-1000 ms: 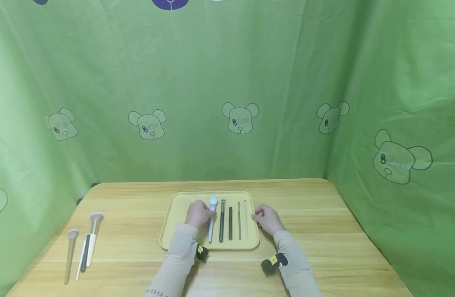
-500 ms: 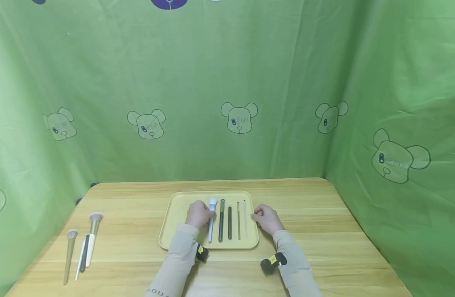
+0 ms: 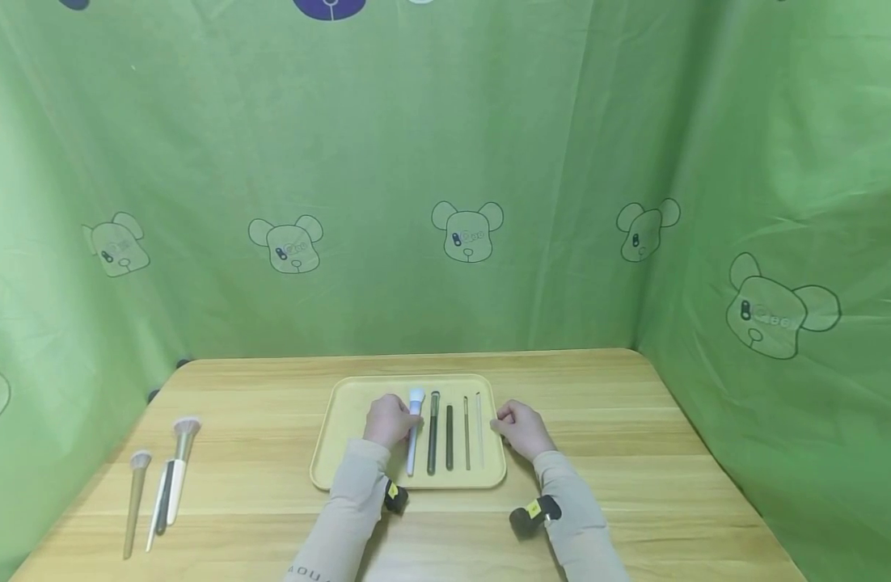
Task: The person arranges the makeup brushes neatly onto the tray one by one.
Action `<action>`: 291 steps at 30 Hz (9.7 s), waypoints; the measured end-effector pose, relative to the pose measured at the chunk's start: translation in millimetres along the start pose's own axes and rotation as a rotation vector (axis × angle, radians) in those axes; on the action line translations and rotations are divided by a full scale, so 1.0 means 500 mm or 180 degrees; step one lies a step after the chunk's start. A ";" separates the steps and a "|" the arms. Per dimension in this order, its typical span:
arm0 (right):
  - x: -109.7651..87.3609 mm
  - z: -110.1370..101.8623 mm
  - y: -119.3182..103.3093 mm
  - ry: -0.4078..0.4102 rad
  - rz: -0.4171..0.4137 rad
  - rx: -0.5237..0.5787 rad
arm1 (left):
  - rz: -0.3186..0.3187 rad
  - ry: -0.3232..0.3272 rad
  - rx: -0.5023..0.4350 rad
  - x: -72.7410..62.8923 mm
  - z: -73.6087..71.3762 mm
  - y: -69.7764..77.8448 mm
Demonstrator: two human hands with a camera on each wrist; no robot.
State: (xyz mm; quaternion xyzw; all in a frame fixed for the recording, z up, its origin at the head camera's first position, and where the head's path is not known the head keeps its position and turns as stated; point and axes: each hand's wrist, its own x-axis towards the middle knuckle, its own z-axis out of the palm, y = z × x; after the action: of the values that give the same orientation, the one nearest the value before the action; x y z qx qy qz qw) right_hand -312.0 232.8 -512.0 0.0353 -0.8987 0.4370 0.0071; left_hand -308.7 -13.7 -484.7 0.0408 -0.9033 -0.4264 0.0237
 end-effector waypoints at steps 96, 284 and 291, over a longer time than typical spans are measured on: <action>-0.003 0.003 0.000 -0.0010 0.0060 -0.0020 | 0.0102 0.0396 -0.0027 0.002 -0.120 -0.039; 0.001 0.004 0.002 -0.0018 -0.0032 -0.0004 | -0.0400 0.0316 0.0505 -0.026 -0.356 -0.221; 0.002 0.003 0.003 -0.0010 -0.0031 -0.0005 | -0.0326 0.0346 0.0437 -0.014 -0.324 -0.193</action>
State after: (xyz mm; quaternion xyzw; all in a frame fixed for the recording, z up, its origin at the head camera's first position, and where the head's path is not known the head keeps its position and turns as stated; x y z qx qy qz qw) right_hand -313.1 232.4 -514.1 0.0404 -0.8989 0.4362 0.0078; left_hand -284.0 -198.6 -456.5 0.1115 -0.9245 -0.3613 0.0480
